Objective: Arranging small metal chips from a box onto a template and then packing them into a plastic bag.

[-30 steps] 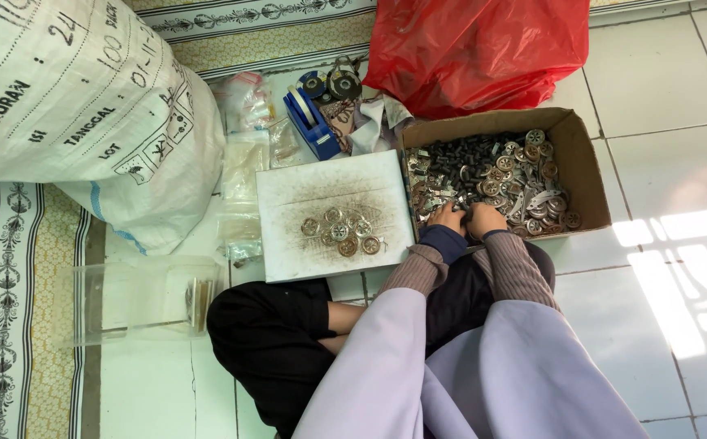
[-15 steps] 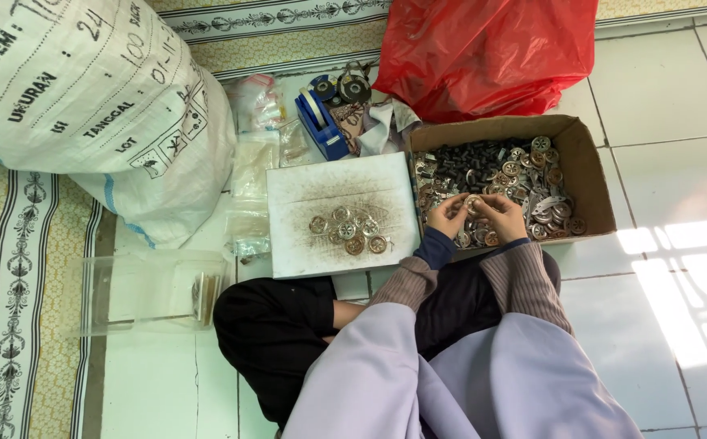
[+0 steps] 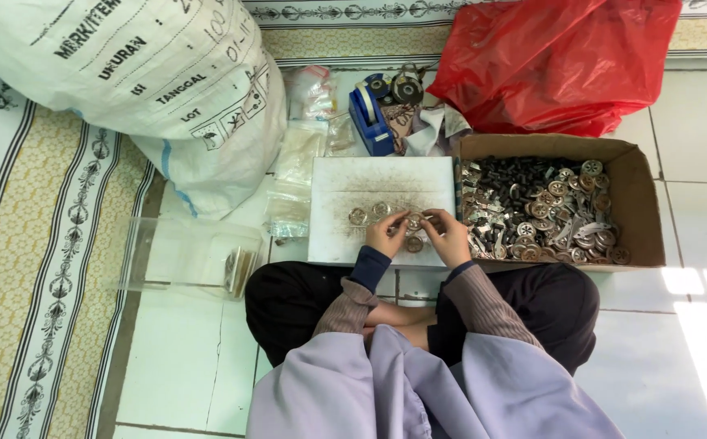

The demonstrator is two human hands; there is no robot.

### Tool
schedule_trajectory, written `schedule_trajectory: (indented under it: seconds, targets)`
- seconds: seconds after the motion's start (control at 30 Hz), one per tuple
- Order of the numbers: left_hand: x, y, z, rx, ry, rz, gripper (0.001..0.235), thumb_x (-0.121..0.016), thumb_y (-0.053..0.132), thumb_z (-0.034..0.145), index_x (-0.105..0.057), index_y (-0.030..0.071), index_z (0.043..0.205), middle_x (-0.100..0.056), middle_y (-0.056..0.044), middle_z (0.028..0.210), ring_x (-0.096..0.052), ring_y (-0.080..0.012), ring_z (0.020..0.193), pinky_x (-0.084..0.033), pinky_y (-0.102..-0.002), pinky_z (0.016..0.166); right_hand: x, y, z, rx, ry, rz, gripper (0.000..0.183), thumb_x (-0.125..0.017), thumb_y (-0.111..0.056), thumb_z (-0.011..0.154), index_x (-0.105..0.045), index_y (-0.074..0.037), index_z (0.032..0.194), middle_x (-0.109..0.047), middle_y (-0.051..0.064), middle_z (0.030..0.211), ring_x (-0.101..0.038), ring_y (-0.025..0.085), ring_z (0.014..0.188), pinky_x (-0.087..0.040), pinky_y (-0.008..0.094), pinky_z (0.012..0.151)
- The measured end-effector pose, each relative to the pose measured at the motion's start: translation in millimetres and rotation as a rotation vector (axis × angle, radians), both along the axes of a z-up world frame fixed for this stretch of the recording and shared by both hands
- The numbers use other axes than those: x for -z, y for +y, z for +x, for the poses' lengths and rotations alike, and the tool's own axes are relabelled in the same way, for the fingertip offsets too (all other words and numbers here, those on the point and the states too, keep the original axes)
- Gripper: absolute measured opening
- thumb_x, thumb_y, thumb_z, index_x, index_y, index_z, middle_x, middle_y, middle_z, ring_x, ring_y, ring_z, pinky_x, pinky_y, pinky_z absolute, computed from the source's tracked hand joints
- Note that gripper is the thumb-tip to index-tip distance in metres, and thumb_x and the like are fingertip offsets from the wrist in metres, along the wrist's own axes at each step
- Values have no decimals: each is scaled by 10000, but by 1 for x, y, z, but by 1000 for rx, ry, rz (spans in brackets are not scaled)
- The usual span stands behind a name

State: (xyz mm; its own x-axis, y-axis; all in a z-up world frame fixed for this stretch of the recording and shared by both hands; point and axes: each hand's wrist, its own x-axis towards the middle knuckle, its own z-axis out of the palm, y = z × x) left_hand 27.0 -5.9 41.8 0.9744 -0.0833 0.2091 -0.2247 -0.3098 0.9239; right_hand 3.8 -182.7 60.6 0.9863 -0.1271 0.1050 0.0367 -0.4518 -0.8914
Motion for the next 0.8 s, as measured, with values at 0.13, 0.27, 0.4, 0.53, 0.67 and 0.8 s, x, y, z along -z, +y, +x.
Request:
schedule_trajectory:
  seconds: [0.13, 0.27, 0.4, 0.53, 0.67, 0.8]
  targets:
    - [28, 36, 12, -38, -56, 117, 236, -662, 202, 1011, -764, 177, 1222, -793, -77, 1022, -757, -235, 931, -614, -364, 833, 7, 37, 21, -56, 51, -82, 213, -721, -178, 986, -715, -62, 1164, -766, 150, 881, -736, 294, 814, -582, 398, 740]
    - [53, 42, 5, -8, -89, 582, 405, -532, 385, 1048, -569, 287, 1439, -533, -112, 1473, -475, -348, 1373, -361, -569, 1130, 43, 46, 32, -23, -75, -584, 330, -717, -312, 943, -686, -170, 1240, -670, 95, 1123, -660, 294, 1058, -530, 421, 907]
    - [56, 44, -14, -69, -166, 681, 503, -442, 408, 1082, -451, 204, 1541, -280, -249, 1642, -237, -445, 1515, -125, -667, 1182, 40, 43, 17, -5, -278, -537, 344, -632, -235, 1017, -629, -118, 1340, -581, 164, 1267, -590, 389, 1180, -488, 509, 987]
    - [59, 38, -15, -181, -79, 800, 680, -448, 537, 1045, -336, 160, 1600, -263, -272, 1647, -226, -434, 1528, -72, -666, 1200, 34, 34, -15, -149, -342, -487, 404, -625, -191, 1008, -599, -25, 1376, -575, 269, 1316, -558, 477, 1249, -455, 541, 1066]
    - [37, 38, -14, -39, 75, 909, 701, -342, 548, 1046, -272, 155, 1622, -208, -252, 1671, -158, -409, 1558, 15, -648, 1214, 49, 31, -25, -309, -47, -925, 589, -361, -491, 1073, -310, -274, 1618, -287, 170, 1660, -264, 362, 1535, -158, 546, 1246]
    - [35, 39, -13, 17, 52, 900, 639, -338, 421, 1039, -245, 231, 1642, -169, -255, 1686, -116, -426, 1567, 37, -676, 1194, 44, 36, -17, -321, 83, -961, 652, -290, -613, 1059, -218, -337, 1646, -207, 154, 1699, -192, 361, 1561, -71, 620, 1239]
